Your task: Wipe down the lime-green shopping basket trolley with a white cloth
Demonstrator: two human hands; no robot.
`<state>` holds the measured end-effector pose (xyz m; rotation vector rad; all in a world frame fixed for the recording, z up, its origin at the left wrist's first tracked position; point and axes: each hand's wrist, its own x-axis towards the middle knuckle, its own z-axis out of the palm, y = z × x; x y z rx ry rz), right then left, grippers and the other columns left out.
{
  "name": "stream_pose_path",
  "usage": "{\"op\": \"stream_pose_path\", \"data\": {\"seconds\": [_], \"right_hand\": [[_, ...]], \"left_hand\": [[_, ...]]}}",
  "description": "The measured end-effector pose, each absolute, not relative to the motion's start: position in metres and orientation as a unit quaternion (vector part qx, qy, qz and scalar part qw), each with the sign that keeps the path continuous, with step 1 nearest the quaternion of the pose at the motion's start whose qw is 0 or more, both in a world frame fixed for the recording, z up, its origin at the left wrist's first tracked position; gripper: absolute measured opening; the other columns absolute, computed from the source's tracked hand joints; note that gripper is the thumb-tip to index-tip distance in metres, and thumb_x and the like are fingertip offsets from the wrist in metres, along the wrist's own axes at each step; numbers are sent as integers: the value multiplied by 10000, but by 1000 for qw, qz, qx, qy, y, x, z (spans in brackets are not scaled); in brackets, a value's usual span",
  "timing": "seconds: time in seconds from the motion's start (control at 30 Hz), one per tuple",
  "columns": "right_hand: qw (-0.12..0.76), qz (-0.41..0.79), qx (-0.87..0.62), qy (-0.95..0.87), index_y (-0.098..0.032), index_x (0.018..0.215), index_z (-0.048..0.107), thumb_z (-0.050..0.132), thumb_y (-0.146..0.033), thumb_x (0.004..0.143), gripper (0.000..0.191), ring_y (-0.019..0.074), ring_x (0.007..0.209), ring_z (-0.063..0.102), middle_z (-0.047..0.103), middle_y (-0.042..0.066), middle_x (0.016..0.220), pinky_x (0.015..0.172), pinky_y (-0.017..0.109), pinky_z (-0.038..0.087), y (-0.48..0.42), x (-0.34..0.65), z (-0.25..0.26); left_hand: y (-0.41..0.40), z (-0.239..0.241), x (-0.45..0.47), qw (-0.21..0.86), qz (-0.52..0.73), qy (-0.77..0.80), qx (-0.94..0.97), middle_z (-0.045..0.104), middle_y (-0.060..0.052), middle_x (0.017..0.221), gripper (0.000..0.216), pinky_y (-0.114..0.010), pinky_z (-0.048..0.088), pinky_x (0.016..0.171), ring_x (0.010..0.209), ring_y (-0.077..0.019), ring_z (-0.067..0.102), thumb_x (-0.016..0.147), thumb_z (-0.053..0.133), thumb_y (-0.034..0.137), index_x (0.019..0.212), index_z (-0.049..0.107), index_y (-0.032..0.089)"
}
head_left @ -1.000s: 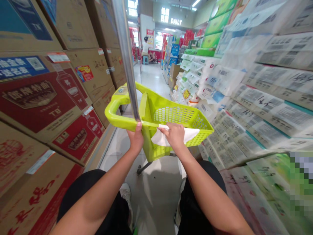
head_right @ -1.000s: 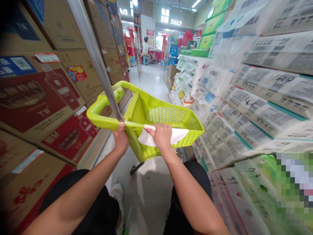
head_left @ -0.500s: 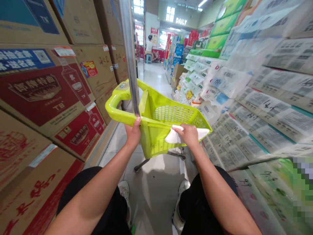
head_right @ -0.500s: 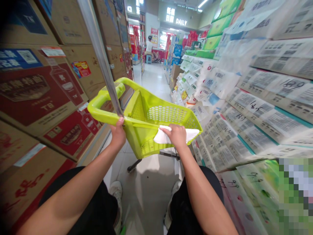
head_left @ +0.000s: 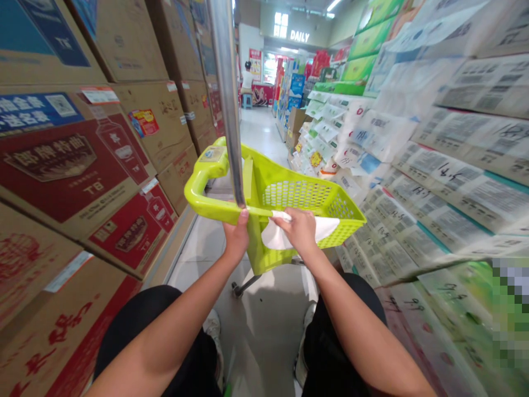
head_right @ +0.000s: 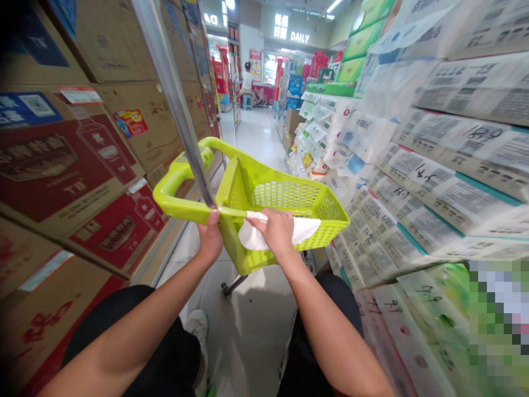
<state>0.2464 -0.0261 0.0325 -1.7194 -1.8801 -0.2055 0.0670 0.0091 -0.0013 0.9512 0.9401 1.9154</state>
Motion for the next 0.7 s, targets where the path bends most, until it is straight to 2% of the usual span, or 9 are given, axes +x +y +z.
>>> {"op": "stream_pose_path", "data": {"seconds": [0.1,0.27,0.47,0.7], "right_hand": [[286,-63,-633,-716,-229,811,711,555,-667,991,498,224,830,671,769,59,831,706,295,287,-23,228,42],[285,-54,-612,-736,-231,913,736,496,-704,1002,538,236,867,691,786,66,902,710,294,303,-16,225,41],[243,-101,-642,-720,-206,798,705,492,-679,1019,564,225,825,679,764,80,830,731,295,296,-16,272,21],[222,-116,-687,-682,-190,813,716,592,-666,968,515,242,833,663,748,91,807,758,314,307,-29,336,8]], "left_hand": [[12,0,65,372,754,385,381,735,-106,1058,564,-358,555,959,1016,-248,714,685,769,669,976,643,203],[33,-3,46,337,763,389,391,728,-84,969,525,-345,572,865,907,-231,717,726,714,655,950,659,184],[56,-7,27,308,780,374,397,644,-26,838,507,-334,561,782,765,-182,670,723,681,636,932,631,177],[52,-8,30,305,784,379,386,664,-38,878,493,-357,570,835,876,-217,697,757,674,629,968,614,187]]}}
